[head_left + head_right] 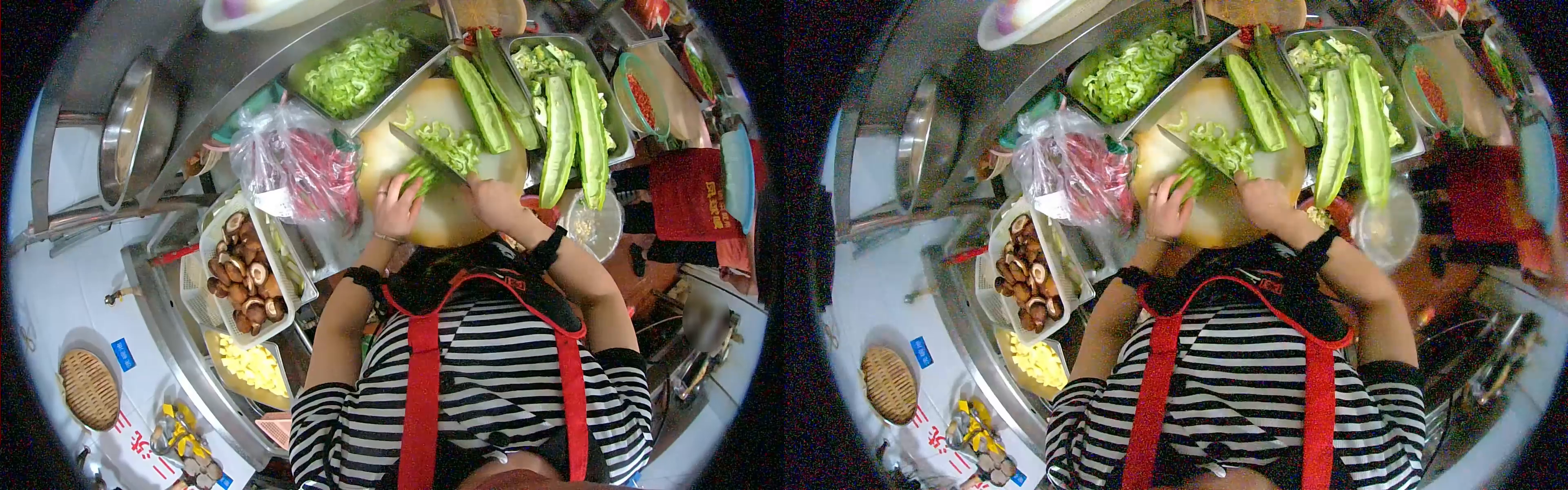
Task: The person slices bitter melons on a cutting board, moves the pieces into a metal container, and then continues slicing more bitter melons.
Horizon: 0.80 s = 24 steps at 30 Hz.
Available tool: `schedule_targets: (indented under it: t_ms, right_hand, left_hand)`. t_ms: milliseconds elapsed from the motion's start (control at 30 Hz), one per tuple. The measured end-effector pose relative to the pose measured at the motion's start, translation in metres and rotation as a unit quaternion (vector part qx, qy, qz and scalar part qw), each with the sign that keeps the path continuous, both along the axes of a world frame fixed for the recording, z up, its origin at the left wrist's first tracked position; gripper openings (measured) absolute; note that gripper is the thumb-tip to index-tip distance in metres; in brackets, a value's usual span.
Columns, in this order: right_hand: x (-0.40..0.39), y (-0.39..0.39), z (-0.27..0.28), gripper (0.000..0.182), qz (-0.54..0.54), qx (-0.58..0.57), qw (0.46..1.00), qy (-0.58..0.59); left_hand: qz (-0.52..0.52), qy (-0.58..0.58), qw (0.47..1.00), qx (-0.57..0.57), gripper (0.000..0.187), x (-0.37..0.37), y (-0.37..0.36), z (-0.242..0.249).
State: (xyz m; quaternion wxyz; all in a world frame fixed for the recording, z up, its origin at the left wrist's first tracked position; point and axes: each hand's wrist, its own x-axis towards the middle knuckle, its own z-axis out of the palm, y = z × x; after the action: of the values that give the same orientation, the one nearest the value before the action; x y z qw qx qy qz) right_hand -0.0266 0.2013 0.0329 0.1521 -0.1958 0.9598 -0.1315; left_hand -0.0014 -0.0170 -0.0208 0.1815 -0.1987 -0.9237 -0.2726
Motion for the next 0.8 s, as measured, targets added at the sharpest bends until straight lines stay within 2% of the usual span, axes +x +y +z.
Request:
schedule_targets:
  t_ms: [133, 167, 233, 333, 400, 467, 567, 633, 800]
  right_hand:
    - [-0.004, -0.013, -0.020, 0.018, -0.037, 0.056, 0.995, -0.079]
    - [-0.006, -0.010, -0.026, 0.018, -0.037, 0.054, 0.995, -0.076]
    - [-0.004, -0.005, -0.023, 0.026, -0.017, 0.003, 0.999, 0.031]
    - [0.000, -0.001, -0.009, 0.026, -0.019, -0.042, 0.997, 0.059]
    - [0.005, -0.007, -0.044, 0.026, -0.023, -0.026, 0.999, 0.032]
    - [0.002, -0.008, -0.054, 0.025, -0.028, -0.012, 0.999, 0.015]
    - [0.001, -0.006, -0.043, 0.025, -0.012, 0.004, 1.000, 0.005]
    - [0.000, -0.003, -0.011, 0.026, -0.005, -0.019, 1.000, 0.018]
    - [0.005, -0.013, -0.038, 0.021, -0.019, 0.012, 1.000, -0.016]
  left_hand:
    - [0.007, -0.039, 0.999, 0.011, 0.036, 0.001, 0.003, 0.000]
    - [0.000, -0.056, 0.998, 0.019, 0.038, 0.000, 0.001, -0.001]
    - [0.014, -0.050, 0.998, 0.019, 0.037, 0.001, 0.004, 0.007]
    - [0.043, -0.019, 0.999, 0.011, 0.032, -0.001, 0.009, 0.021]
    - [0.056, 0.004, 0.998, -0.001, 0.028, 0.002, 0.011, 0.020]
    - [0.071, -0.013, 0.997, -0.021, 0.026, 0.002, 0.012, 0.013]
    - [0.063, 0.006, 0.998, -0.003, 0.023, -0.001, 0.010, 0.015]
    - [0.061, 0.003, 0.998, -0.004, 0.023, -0.002, 0.010, 0.015]
    - [0.061, 0.016, 0.998, 0.003, 0.021, -0.002, 0.009, 0.009]
